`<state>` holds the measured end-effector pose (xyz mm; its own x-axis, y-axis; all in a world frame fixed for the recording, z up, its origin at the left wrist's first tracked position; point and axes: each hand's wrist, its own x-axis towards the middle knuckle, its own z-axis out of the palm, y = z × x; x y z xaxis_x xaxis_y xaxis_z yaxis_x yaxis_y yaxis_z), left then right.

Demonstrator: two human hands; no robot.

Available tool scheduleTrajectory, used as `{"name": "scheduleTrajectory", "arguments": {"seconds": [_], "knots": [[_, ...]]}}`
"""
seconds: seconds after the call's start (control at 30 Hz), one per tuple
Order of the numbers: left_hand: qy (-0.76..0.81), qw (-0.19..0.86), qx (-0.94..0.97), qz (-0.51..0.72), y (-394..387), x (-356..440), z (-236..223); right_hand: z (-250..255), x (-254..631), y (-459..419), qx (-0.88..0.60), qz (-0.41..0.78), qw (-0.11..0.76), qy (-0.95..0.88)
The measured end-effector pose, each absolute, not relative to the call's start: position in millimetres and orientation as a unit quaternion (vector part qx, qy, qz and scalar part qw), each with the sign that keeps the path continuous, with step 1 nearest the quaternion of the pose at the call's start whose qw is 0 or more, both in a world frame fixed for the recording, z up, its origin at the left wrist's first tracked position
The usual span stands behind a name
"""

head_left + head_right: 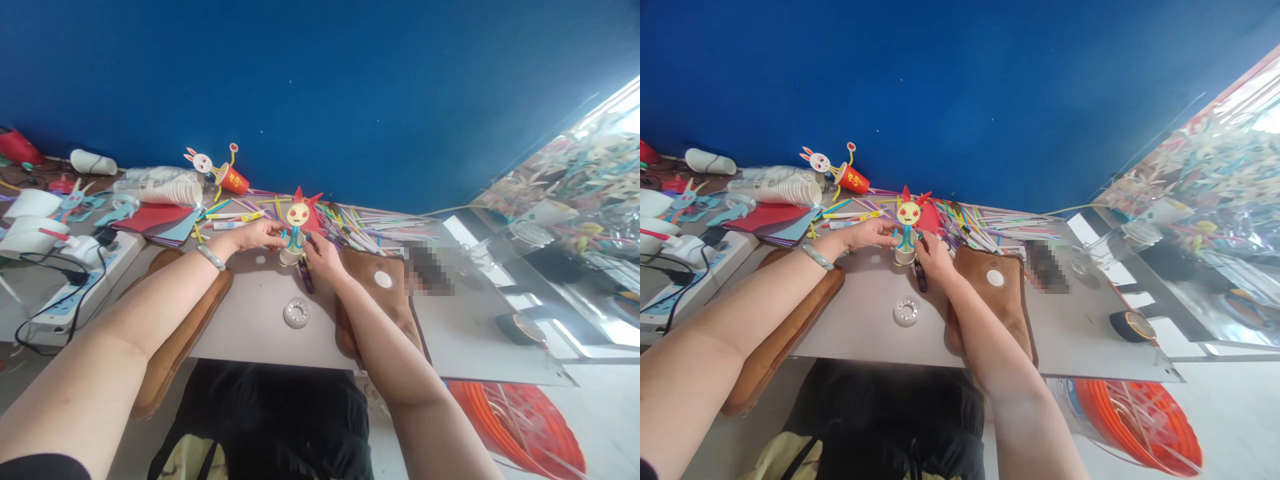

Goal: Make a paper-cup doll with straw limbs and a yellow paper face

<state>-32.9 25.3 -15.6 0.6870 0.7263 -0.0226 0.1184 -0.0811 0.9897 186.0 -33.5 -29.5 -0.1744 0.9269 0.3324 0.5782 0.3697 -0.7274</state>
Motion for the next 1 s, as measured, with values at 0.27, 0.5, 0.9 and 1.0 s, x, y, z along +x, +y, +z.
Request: {"name": "scheduleTrajectory", "arguments": {"seconds": [0.27,0.5,0.9,1.0], "knots": [[0.305,0.607,0.691,0.249,26.1,-33.6,-17.4,-27.4,184.9,-35.4,-0.522,0.22,0.377,-0.733],[0.306,0.607,0.69,0.247,25.7,-33.0,-16.2,-28.0,183.2,-34.7,-0.518,0.218,0.383,-0.732],[0.303,0.603,0.695,0.247,27.9,-33.6,-19.1,-27.3,182.7,-35.4,-0.519,0.214,0.382,-0.734],[0.299,0.603,0.698,0.245,26.9,-33.3,-18.2,-27.3,182.8,-35.0,-0.514,0.217,0.385,-0.735]]}}
